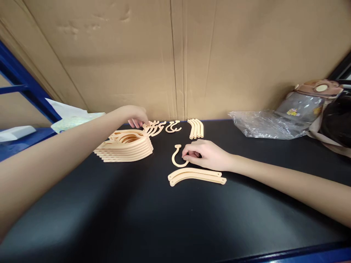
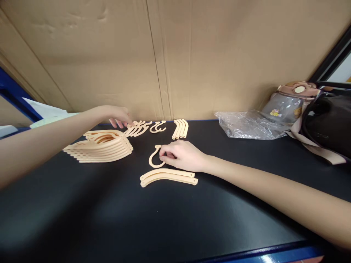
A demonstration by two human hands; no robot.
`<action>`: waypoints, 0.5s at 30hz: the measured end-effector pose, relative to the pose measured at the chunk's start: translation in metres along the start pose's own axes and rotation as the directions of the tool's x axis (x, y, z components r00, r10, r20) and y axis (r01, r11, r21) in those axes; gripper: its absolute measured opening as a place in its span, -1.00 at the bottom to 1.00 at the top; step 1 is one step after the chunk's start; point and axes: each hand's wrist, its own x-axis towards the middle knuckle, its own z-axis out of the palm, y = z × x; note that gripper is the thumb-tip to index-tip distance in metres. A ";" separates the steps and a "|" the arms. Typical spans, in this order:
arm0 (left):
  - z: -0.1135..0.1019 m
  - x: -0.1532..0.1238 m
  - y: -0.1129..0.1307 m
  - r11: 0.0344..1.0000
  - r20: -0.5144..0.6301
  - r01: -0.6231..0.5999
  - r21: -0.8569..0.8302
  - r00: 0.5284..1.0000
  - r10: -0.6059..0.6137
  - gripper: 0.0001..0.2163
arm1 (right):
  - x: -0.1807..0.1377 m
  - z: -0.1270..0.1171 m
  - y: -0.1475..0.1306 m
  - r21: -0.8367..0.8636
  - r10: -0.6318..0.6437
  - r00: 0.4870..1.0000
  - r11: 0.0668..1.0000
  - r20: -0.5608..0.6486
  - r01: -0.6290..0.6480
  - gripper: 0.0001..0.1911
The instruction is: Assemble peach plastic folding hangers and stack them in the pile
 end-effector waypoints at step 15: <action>-0.006 -0.014 0.007 0.983 -0.129 -0.068 -0.172 0.991 0.046 -0.84 | 0.000 0.001 0.002 0.010 -0.003 1.000 1.000 0.001 0.003 -0.90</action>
